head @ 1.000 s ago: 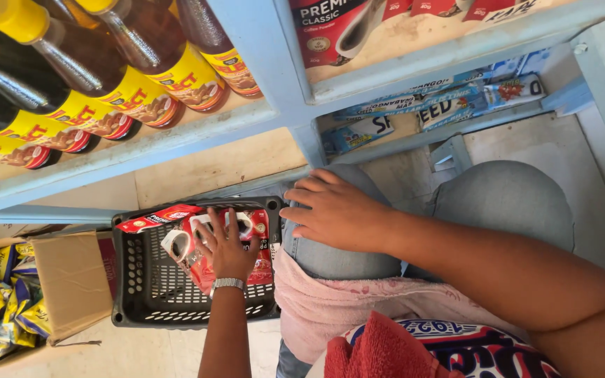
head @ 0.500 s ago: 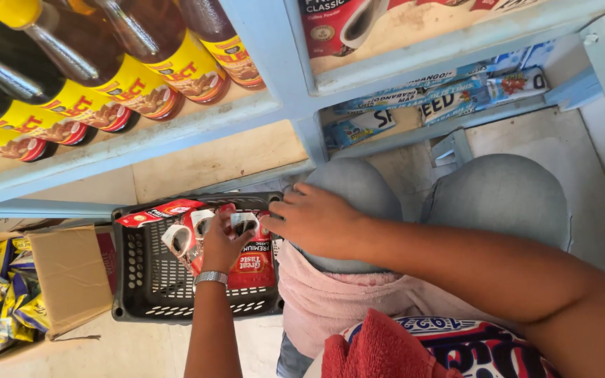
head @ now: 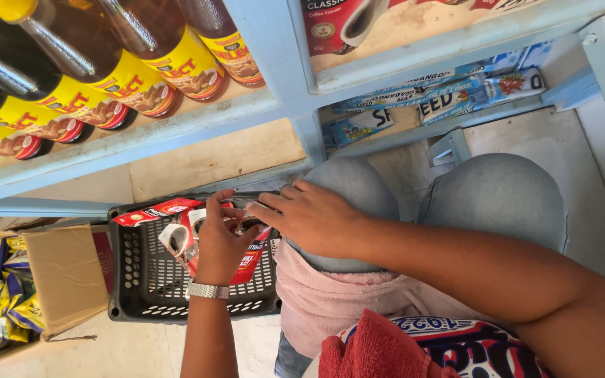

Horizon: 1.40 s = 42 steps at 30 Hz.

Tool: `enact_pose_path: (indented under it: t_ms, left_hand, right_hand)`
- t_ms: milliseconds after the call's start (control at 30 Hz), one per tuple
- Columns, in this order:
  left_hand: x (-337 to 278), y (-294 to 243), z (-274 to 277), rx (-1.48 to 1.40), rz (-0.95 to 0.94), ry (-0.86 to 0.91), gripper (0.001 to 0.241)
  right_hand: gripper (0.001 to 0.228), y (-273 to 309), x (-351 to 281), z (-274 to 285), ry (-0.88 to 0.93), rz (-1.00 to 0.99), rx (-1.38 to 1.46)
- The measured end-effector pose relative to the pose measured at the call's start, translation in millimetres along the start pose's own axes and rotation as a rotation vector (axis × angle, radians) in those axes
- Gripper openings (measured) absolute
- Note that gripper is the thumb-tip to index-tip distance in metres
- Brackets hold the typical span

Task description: Restocking coffee sachets and organizing bottles on grocery store shelves.

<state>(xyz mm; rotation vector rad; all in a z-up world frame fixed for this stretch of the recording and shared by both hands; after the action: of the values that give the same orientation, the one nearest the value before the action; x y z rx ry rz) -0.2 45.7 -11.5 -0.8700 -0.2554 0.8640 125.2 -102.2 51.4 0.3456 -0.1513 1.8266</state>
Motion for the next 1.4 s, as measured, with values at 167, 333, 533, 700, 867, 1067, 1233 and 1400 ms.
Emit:
enact_pose_path:
  t_ms: [167,333,533,700,867,1067,1233,1400]
  left_hand:
    - [-24,-81,7,0.014,-0.084,0.016,0.083]
    - [-32,-86,9,-0.107,-0.194,0.074,0.059]
    - [-47,-113,50,0.250,-0.340,0.008,0.031]
    - [-53,-104,86,0.218,-0.207,0.021,0.031]
    - [-60,-68,90,-0.461,-0.200,-0.078,0.027]
    - [-57,-102,31,-0.804,-0.286,-0.089,0.032]
    - [-40,-144,-19,-0.911,-0.258,-0.153,0.011]
    - [-34,-209,-39,-0.963,-0.353,-0.232,0.011]
  right_hand:
    - [0.051,-1,-1,12,-0.187,-0.041,0.040]
    - [0.016,-8,-9,8,-0.101,-0.124,0.140]
    - [0.015,-9,-14,25,-0.286,-0.079,0.251]
    - [0.010,-23,-24,39,-0.433,-0.163,0.638]
    - [0.013,-41,-38,90,-0.584,-0.129,0.651]
    - [0.019,-56,-56,126,-0.665,-0.256,0.849]
    - [0.022,-72,-69,142,-0.810,-0.258,1.167]
    - [0.043,-79,-89,168,-1.060,-0.345,0.250]
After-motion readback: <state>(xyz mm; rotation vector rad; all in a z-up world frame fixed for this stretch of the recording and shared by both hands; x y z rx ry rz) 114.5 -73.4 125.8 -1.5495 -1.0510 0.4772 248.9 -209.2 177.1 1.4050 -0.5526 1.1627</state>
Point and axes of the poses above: each hand's wrist, its own x-axis towards the middle knuckle, its own z-axis out of the back of the hand, y = z × x, the point moved 4 cm from there along x, towards the middle knuckle, and after that the axes turned 9 degrees about z, right-handed, at the moved point
